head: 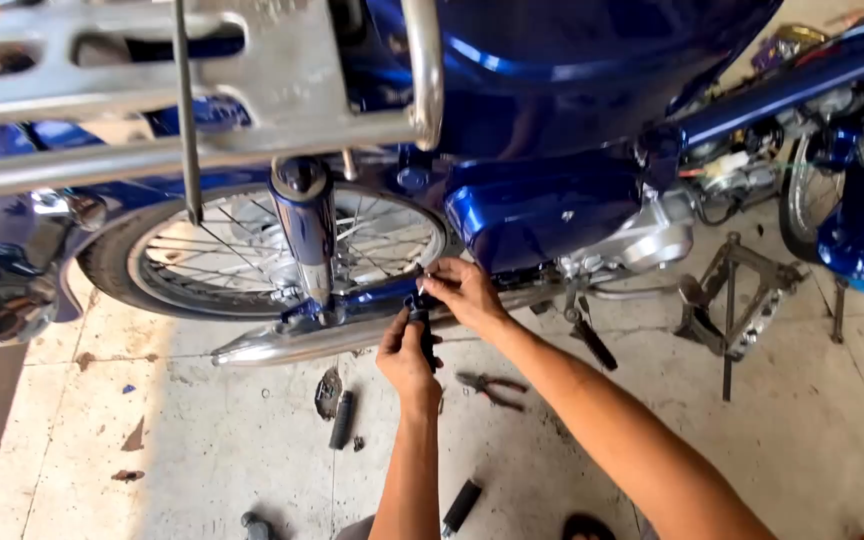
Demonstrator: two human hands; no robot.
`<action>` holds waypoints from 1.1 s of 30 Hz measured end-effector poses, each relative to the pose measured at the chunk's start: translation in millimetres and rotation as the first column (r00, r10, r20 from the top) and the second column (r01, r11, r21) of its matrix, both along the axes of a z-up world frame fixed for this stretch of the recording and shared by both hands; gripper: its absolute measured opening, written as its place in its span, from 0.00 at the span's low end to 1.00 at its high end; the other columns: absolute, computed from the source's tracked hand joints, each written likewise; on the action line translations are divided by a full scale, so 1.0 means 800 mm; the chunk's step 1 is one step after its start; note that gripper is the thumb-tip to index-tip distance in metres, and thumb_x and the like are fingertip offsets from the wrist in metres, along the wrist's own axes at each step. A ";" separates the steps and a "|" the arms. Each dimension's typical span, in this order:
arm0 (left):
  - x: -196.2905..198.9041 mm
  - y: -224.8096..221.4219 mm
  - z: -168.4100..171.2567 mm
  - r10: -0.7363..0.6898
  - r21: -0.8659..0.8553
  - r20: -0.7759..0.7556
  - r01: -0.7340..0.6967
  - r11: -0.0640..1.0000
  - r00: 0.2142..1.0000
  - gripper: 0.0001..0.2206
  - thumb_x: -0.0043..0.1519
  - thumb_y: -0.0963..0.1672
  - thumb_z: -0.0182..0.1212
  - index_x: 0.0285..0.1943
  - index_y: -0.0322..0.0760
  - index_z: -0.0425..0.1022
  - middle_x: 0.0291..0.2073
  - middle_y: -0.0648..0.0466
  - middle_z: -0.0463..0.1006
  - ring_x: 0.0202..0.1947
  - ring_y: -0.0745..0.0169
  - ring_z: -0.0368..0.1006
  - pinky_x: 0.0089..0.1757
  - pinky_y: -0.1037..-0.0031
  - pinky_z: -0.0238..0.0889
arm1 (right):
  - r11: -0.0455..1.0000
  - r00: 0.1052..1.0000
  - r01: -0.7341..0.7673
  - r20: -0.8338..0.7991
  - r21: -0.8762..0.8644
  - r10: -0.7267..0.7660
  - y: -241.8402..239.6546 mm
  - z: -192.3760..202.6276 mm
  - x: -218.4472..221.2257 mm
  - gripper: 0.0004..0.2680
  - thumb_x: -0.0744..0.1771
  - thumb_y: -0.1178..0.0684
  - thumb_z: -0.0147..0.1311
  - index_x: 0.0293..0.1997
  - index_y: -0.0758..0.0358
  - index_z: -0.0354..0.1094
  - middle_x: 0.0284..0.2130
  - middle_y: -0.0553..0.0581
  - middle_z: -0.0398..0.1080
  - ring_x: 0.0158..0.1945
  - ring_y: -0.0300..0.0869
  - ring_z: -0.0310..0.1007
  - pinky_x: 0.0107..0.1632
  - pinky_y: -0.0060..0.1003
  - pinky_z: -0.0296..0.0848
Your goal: Installing a passenger footrest on a motorcycle using pliers and a hammer
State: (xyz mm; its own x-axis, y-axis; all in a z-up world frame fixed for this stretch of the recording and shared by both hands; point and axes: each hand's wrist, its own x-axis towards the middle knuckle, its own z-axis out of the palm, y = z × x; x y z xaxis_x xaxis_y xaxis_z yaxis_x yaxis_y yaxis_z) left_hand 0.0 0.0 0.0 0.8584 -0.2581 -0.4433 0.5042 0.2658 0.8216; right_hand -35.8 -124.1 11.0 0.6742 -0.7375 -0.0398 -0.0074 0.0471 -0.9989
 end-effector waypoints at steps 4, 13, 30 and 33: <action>-0.015 -0.006 -0.013 0.090 -0.037 0.004 -0.089 0.995 0.996 0.16 0.56 0.38 0.61 0.53 0.26 0.79 0.30 0.35 0.77 0.17 0.44 0.76 0.11 0.71 0.55 | 0.995 0.996 -0.093 -0.021 -0.026 0.092 -0.003 -0.001 -0.017 0.08 0.66 0.54 0.64 0.48 0.59 0.74 0.39 0.57 0.80 0.44 0.38 0.78 0.50 0.35 0.77; -0.022 0.003 0.004 0.077 -0.249 0.081 -0.055 0.967 0.994 0.27 0.53 0.41 0.49 0.63 0.24 0.74 0.41 0.32 0.79 0.25 0.39 0.78 0.14 0.71 0.60 | 0.959 0.965 -0.250 0.043 -0.132 0.257 -0.015 0.018 -0.028 0.06 0.68 0.54 0.60 0.49 0.60 0.73 0.40 0.58 0.80 0.49 0.42 0.79 0.53 0.39 0.76; -0.017 -0.006 0.017 -0.018 0.026 0.366 0.009 1.000 0.930 0.19 0.64 0.42 0.44 0.54 0.22 0.78 0.31 0.37 0.82 0.17 0.58 0.74 0.13 0.77 0.58 | 0.984 0.985 -0.162 0.046 -0.076 0.166 -0.009 0.031 -0.020 0.04 0.66 0.63 0.58 0.43 0.64 0.74 0.37 0.51 0.82 0.40 0.35 0.80 0.45 0.28 0.78; -0.013 -0.004 0.020 -0.030 0.043 0.382 0.015 0.999 0.924 0.20 0.64 0.44 0.45 0.52 0.22 0.79 0.38 0.38 0.82 0.17 0.57 0.73 0.12 0.76 0.57 | 0.987 0.987 -0.160 0.028 -0.033 0.161 -0.010 0.027 -0.020 0.05 0.66 0.62 0.58 0.44 0.62 0.74 0.39 0.52 0.82 0.41 0.36 0.81 0.47 0.29 0.79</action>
